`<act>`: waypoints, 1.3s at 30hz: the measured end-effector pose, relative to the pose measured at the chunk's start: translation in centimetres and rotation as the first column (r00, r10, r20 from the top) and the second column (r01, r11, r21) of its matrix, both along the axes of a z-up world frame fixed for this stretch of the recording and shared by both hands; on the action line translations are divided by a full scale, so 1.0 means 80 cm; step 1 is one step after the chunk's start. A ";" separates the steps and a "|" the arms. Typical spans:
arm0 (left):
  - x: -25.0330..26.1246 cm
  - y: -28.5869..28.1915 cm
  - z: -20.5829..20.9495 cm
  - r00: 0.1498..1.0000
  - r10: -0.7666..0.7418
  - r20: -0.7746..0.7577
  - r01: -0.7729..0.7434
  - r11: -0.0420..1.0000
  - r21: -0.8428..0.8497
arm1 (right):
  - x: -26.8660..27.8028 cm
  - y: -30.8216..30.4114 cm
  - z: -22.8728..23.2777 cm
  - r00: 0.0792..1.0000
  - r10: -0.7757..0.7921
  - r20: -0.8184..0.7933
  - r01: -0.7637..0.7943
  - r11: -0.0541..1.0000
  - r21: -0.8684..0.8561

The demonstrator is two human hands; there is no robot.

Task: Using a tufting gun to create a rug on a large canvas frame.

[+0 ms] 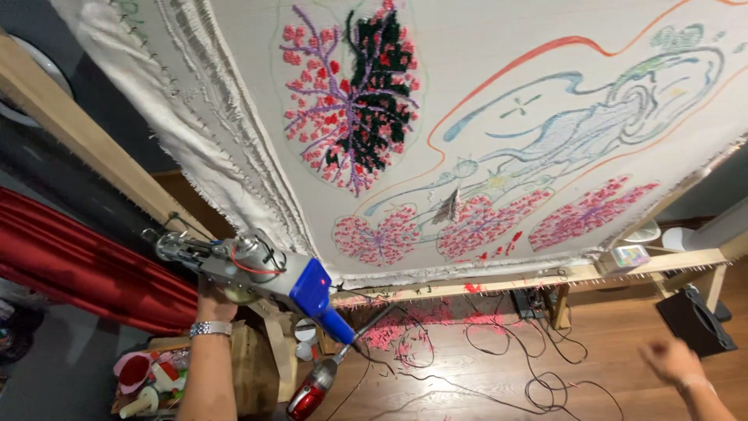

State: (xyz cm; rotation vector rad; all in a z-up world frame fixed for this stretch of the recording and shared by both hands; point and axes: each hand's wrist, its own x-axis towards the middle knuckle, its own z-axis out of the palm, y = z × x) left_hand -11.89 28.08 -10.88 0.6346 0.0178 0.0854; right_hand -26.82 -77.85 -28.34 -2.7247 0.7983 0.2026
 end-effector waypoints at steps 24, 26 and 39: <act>-0.010 -0.390 0.122 0.791 -0.508 0.340 0.177 0.723 0.668 | 0.195 0.533 0.592 0.574 0.479 0.664 -0.793 0.526 0.307; -0.015 -0.401 0.134 0.825 -0.492 0.278 0.166 0.681 0.714 | 0.192 0.544 0.562 0.563 0.521 0.641 -0.811 0.497 0.308; -0.095 -0.435 0.242 0.907 -0.361 -0.218 0.403 0.594 0.696 | 0.133 0.566 0.531 0.544 0.716 0.436 -0.827 0.372 0.421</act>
